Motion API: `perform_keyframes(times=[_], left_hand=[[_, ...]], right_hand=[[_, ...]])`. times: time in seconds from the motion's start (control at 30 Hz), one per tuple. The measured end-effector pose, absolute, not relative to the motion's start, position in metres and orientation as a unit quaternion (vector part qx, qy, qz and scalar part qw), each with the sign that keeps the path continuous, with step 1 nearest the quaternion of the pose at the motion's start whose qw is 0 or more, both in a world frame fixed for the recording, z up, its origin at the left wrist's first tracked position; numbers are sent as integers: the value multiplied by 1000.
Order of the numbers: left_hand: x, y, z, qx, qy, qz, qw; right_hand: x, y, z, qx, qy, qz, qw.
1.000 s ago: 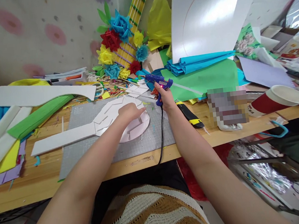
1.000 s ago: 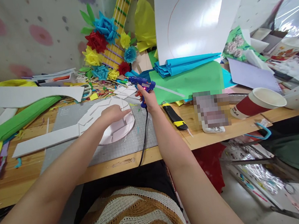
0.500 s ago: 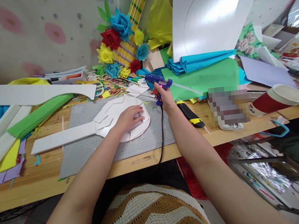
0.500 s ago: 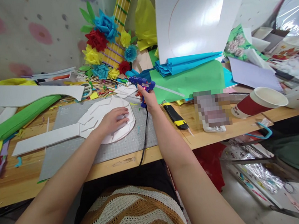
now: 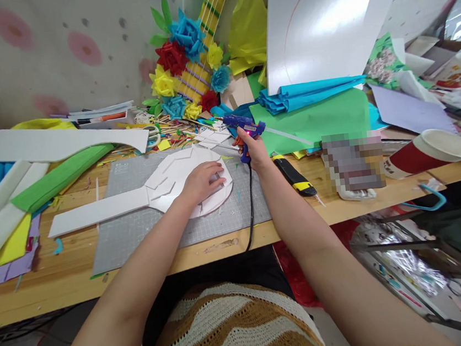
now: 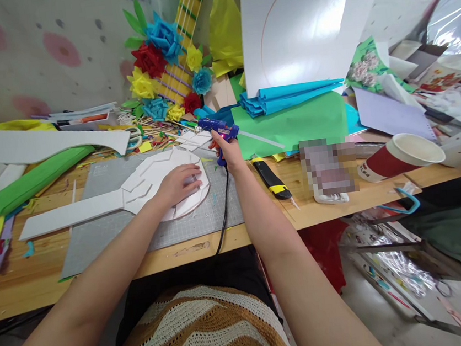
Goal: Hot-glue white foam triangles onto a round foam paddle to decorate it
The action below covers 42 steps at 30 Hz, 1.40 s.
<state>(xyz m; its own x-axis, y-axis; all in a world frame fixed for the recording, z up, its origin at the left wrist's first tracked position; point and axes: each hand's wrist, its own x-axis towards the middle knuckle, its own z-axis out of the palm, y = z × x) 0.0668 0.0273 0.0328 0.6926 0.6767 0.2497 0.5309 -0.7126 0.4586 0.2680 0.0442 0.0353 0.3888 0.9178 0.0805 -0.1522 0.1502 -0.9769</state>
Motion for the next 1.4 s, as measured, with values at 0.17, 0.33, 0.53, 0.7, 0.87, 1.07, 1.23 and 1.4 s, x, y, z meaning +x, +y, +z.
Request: perform_keyframes(times=[0.17, 0.33, 0.53, 0.7, 0.87, 1.07, 1.23, 1.4], left_hand=[[67, 27, 33, 902, 337, 203, 177], [66, 26, 33, 907, 320, 208, 178], [59, 33, 43, 896, 331, 244, 170], [55, 57, 60, 913, 347, 181, 116], [59, 66, 73, 938, 333, 80, 52], [58, 64, 71, 946, 316, 68, 16], [55, 61, 72, 937, 341, 63, 24], [56, 57, 74, 932, 359, 53, 9]], right_hand=[[268, 43, 36, -507, -372, 413, 658], [267, 43, 37, -509, -375, 411, 657], [267, 44, 37, -505, -370, 410, 663], [265, 44, 38, -511, -359, 410, 666], [264, 45, 37, -510, -353, 400, 675], [265, 46, 36, -508, -361, 401, 672], [265, 48, 33, -496, -365, 400, 679], [265, 47, 34, -495, -366, 404, 677]])
